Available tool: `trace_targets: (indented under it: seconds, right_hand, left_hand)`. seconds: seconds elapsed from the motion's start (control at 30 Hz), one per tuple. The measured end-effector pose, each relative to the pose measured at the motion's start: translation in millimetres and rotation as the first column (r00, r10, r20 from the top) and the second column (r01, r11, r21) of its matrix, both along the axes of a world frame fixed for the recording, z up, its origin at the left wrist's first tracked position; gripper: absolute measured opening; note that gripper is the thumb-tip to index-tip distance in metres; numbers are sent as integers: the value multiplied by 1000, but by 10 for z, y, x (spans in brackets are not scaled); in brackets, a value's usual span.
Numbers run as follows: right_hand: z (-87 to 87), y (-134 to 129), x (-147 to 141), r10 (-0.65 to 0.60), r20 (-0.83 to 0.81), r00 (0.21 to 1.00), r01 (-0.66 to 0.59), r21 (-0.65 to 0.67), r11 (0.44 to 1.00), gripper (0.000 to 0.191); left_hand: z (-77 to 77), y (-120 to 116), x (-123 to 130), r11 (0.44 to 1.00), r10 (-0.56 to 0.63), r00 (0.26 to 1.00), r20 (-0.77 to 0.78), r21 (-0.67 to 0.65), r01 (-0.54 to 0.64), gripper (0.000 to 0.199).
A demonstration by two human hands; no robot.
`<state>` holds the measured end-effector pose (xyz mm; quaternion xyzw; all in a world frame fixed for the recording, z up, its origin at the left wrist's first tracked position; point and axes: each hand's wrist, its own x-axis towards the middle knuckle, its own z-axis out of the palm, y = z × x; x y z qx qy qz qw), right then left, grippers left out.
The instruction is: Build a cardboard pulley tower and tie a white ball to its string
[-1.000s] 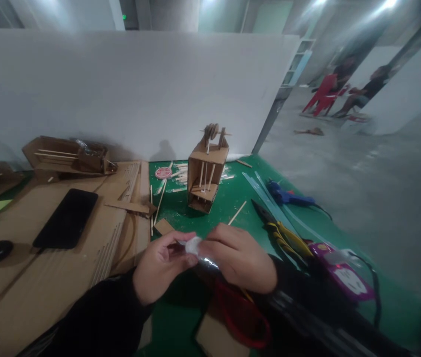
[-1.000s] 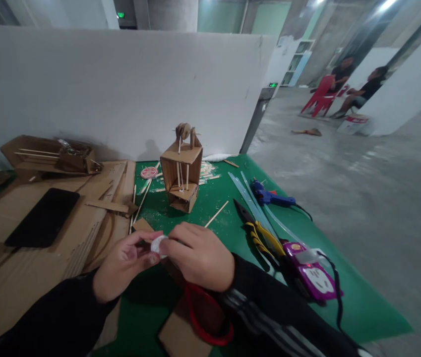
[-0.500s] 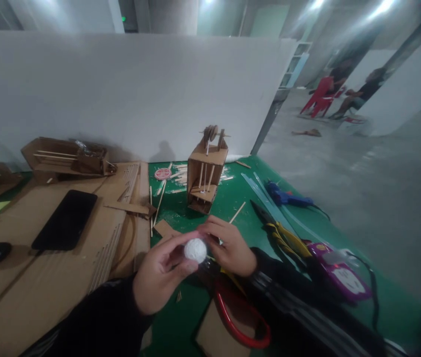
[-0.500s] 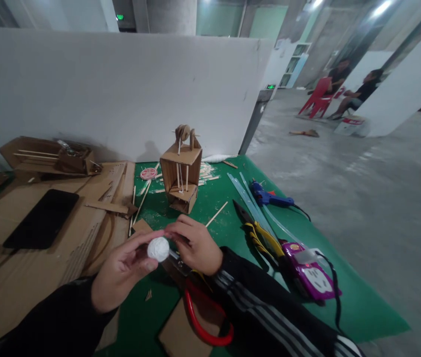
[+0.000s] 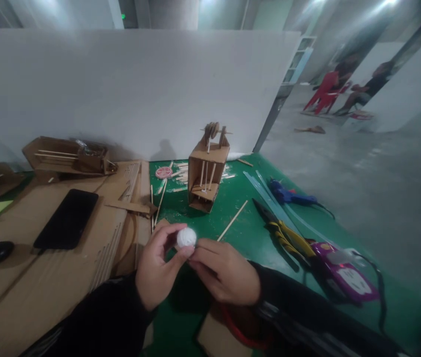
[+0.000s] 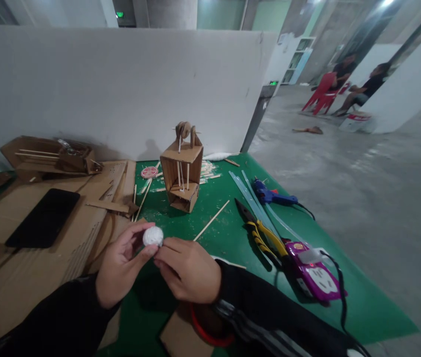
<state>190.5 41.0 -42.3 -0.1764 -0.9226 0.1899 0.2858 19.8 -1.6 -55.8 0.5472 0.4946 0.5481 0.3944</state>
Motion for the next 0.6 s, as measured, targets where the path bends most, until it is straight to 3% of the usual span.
trace_targets:
  seconds: [0.23,0.4,0.5,0.6]
  right_hand:
    - [115,29,88,-15,-83,996,34,230,973,20]
    - [153,67,146,-52,-131,990,103,426,899,12]
    - [124,102,172,-64,-156,986,124,416,901,14]
    - [83,139,187,-103,-193,976,155,276,948,20]
  left_hand:
    - [21,57,-30,965,-177,942,285,-138,223,31]
    - [-32,59,-50,923,-236,915,327,-219,316,34]
    - [-52,46,-63,908,-267,914,304,-237,344,35]
    - [-44,30,-71,913,-288,919,269,-212,348,35]
